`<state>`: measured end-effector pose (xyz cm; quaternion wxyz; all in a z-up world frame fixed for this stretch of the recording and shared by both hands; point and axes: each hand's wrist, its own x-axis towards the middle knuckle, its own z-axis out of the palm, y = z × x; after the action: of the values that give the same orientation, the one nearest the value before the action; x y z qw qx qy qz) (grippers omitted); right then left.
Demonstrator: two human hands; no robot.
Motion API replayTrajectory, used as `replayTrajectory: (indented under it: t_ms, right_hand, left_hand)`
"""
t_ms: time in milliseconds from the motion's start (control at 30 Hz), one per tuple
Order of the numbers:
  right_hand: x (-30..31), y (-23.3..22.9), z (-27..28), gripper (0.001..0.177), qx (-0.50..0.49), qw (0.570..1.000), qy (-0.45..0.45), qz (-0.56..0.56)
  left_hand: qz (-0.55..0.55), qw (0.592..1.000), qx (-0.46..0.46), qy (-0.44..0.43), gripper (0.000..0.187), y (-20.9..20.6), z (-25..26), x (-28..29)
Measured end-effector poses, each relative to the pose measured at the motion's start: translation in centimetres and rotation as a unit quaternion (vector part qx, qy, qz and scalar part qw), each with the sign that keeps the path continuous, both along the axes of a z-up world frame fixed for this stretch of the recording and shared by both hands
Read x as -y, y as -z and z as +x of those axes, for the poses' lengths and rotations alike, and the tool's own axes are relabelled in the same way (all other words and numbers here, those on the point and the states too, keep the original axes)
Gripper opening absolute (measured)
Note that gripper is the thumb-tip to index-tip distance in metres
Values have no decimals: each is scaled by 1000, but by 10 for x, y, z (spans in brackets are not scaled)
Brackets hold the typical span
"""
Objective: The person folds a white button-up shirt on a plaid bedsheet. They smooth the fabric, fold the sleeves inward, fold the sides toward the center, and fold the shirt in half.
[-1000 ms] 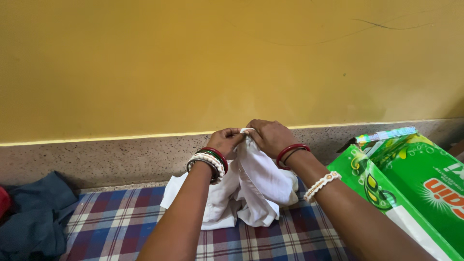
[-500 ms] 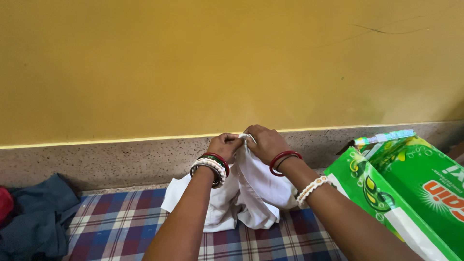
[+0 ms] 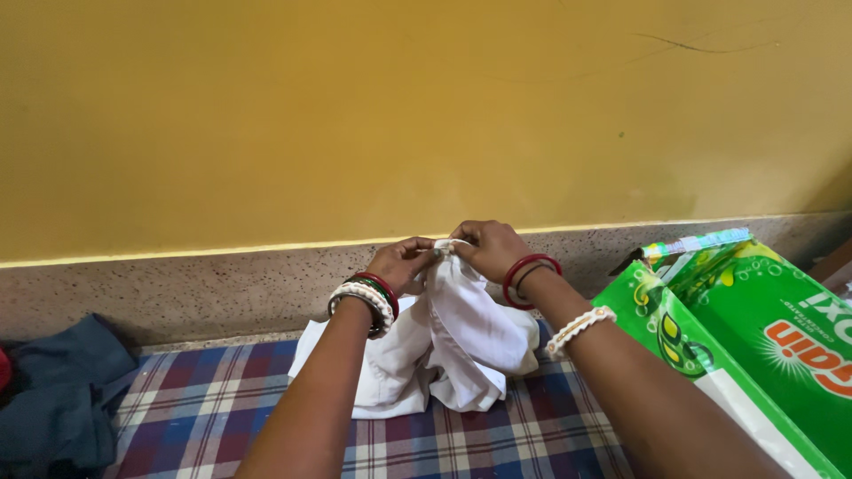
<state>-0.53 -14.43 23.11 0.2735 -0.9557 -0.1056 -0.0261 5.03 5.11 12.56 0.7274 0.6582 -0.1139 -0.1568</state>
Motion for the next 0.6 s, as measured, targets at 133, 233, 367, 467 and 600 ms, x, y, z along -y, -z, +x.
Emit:
replayTrajectory:
  t_ms: [133, 233, 367, 467, 600]
  right_hand:
    - [17, 4, 7, 34, -23, 997, -69, -27]
    - [24, 5, 7, 35, -63, 992, -84, -63]
    - [28, 5, 6, 36, -94, 988, -78, -89]
    - [29, 5, 6, 36, -82, 987, -96, -103]
    - [32, 13, 10, 34, -98, 983, -114, -103]
  left_hand:
    - [51, 997, 40, 46, 23, -2, -10, -2]
    - [94, 994, 3, 60, 23, -4, -18, -2]
    - [134, 988, 36, 63, 23, -4, -21, 3]
    - [129, 987, 58, 78, 25, -3, -19, 5]
    - [86, 990, 11, 111, 25, 1, -22, 2]
